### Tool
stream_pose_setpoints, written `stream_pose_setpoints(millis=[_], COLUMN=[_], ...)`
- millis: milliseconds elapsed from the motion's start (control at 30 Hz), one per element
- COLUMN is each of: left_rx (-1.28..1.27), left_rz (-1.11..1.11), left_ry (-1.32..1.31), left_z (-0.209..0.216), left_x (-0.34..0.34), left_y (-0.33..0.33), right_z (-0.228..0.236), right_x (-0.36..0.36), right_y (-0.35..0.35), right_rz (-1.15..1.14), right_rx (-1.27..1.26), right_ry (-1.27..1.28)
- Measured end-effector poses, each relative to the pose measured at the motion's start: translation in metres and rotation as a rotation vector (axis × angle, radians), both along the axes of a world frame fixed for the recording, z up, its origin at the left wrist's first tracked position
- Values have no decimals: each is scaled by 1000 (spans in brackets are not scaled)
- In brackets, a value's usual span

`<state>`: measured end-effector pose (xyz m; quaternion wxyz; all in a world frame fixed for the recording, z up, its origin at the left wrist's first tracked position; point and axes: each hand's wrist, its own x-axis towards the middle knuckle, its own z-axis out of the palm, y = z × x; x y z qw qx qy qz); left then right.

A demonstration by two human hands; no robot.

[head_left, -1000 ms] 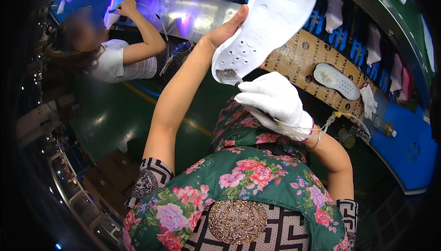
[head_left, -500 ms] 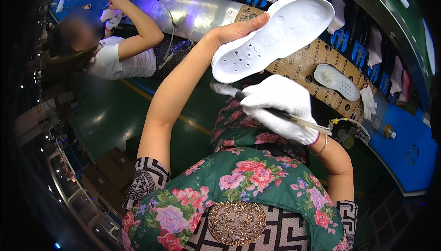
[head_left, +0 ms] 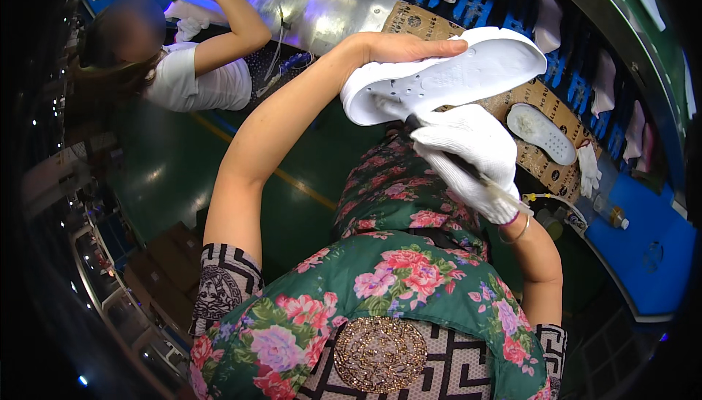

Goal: The person uses a brush to apply a liquid to the interior surfaces of white shoe soles, picking them one by one from a conveyor belt and returning them after processing.

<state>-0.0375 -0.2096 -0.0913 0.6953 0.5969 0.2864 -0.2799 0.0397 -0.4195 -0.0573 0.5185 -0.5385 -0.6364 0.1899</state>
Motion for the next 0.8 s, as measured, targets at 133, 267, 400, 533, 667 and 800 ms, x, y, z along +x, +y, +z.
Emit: stream_pose_setpoints(millis=[133, 267, 400, 533, 667, 800], left_rx=[73, 23, -410, -842, -732, -623], left_rz=[-79, 10, 426, 627, 621, 731], left_ry=[32, 17, -140, -456, -713, -536], left_z=[16, 25, -28, -31, -54, -56], left_x=[3, -2, -14, -37, -46, -48], left_y=[2, 6, 10, -11, -44, -63], right_z=[-7, -4, 4, 2, 8, 6], right_x=[-8, 5, 0, 13, 30, 37], right_y=[-2, 5, 0, 0, 12, 15], right_rz=[115, 2, 90, -281, -399, -319], right_rx=[72, -34, -300, -254, -151, -132], right_ry=[-96, -44, 367, 622, 405, 51])
